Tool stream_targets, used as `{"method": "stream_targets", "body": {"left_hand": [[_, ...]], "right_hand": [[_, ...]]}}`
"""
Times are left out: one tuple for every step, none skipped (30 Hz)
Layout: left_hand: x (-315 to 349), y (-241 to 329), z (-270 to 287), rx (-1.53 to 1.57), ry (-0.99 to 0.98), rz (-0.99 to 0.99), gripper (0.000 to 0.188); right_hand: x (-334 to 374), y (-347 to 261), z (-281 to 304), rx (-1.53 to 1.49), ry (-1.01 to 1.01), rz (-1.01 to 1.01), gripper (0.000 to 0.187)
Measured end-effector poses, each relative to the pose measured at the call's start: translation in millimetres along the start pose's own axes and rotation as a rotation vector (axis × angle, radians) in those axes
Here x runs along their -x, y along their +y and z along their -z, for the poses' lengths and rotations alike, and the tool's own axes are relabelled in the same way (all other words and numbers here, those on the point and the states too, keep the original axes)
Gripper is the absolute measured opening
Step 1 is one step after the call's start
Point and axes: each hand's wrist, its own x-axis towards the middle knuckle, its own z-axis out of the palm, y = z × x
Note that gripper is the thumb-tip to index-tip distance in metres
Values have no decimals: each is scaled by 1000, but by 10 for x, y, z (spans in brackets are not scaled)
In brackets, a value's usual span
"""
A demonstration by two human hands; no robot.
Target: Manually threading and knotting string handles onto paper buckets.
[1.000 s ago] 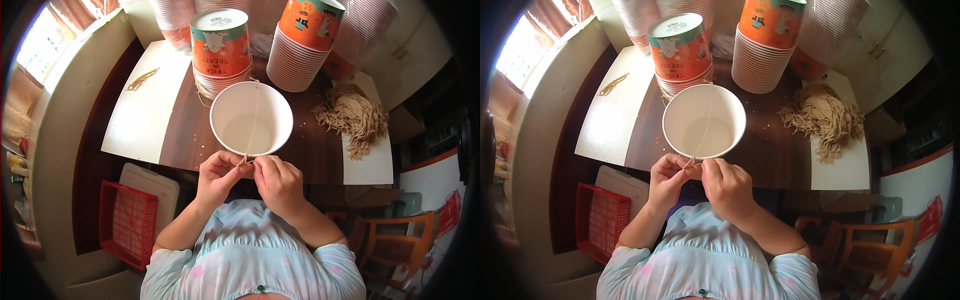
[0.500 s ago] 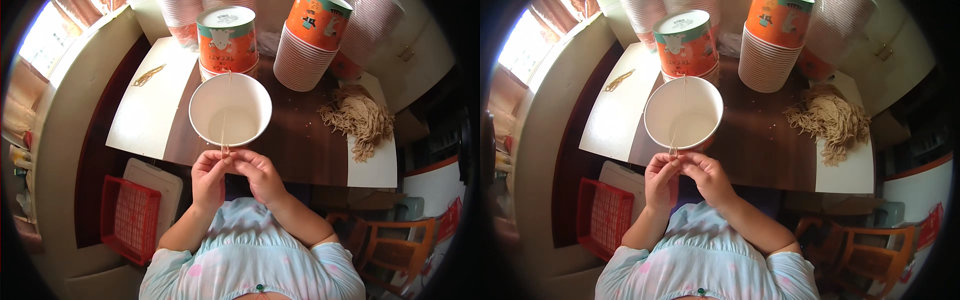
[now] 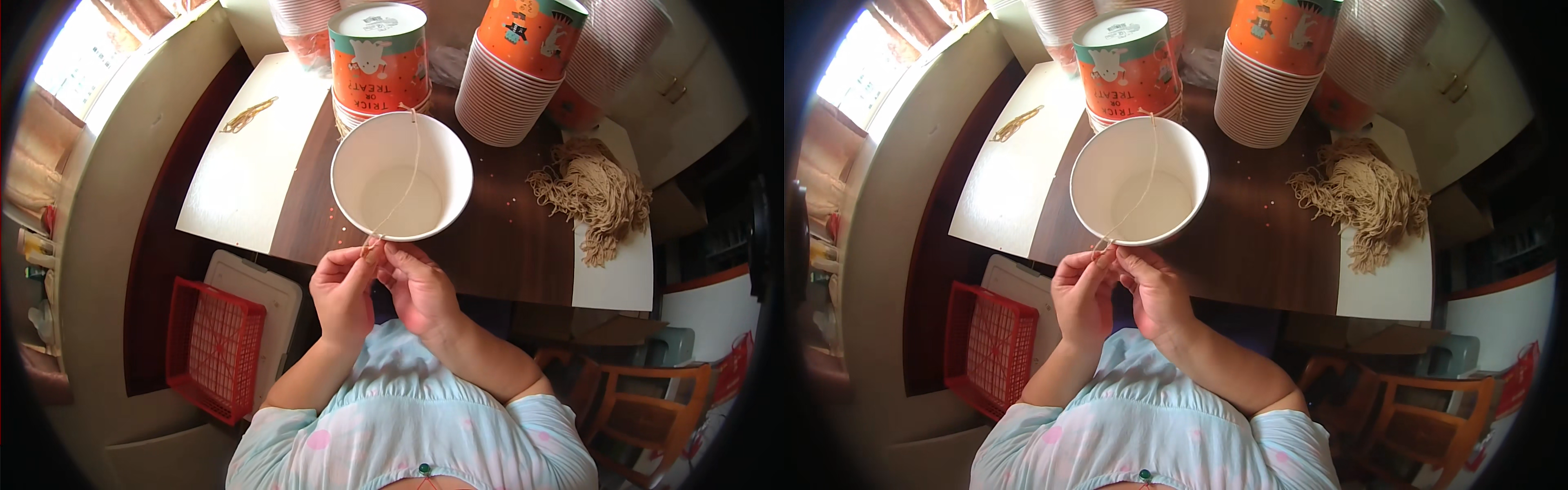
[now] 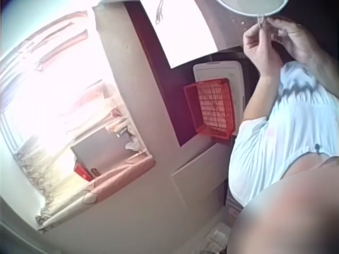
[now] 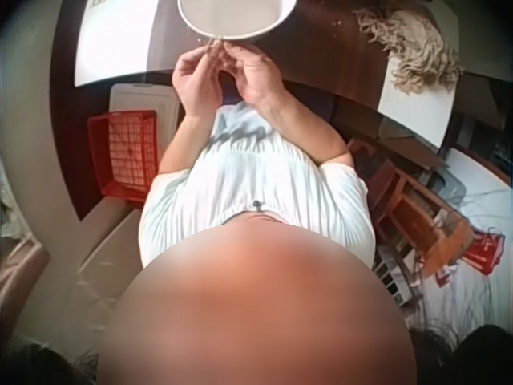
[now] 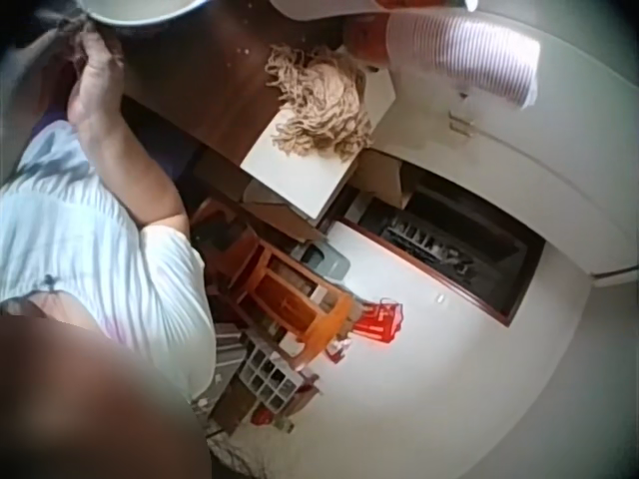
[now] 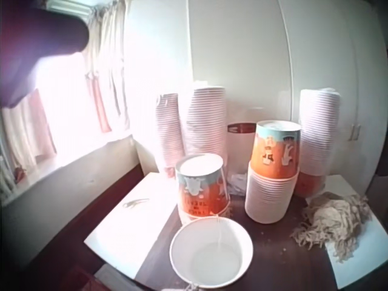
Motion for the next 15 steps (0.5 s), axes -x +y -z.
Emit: {"method": "stream_targets", "body": {"left_hand": [[-4, -41, -8, -165, 0, -217, 7], [-19, -41, -3, -164, 2, -216, 7], [-42, -32, 2, -317, -38, -315, 7], [-43, -20, 1, -472, -79, -415, 7], [-41, -3, 1, -473, -78, -414, 7], [-39, 18, 1, -492, -73, -336, 6], [-40, 41, -3, -511, -67, -262, 7], [-49, 57, -13, -511, -66, -263, 7], [-61, 70, -24, -451, -68, -205, 7], [-70, 85, -23, -392, -69, -147, 8], [-73, 89, -5, -393, -68, -148, 8], [-79, 86, 22, -388, -70, -127, 8], [-82, 82, 34, -382, -73, -106, 8], [-87, 87, 32, -382, -73, -106, 8], [-94, 96, 23, -354, -86, -96, 9]], "right_hand": [[-10, 0, 7, 14, 57, -1, 17], [-17, 3, 1, 15, 59, -2, 17], [-21, 6, -15, 5, 98, 6, 16], [-7, 7, -21, -7, 135, 14, 15], [0, 7, -7, -7, 136, 13, 15], [4, 4, 15, 16, 123, 31, 16], [2, -1, 33, 40, 107, 49, 16], [1, -9, 54, 40, 106, 47, 16], [-1, -22, 78, 144, 82, 103, 16], [-3, -38, 71, 247, 57, 159, 17], [16, -64, 41, 246, 56, 158, 17], [53, -104, -15, 306, 55, 183, 16], [76, -135, -45, 367, 55, 210, 16], [70, -134, -13, 368, 55, 210, 16], [54, -120, 42, 389, 22, 238, 14]]}}
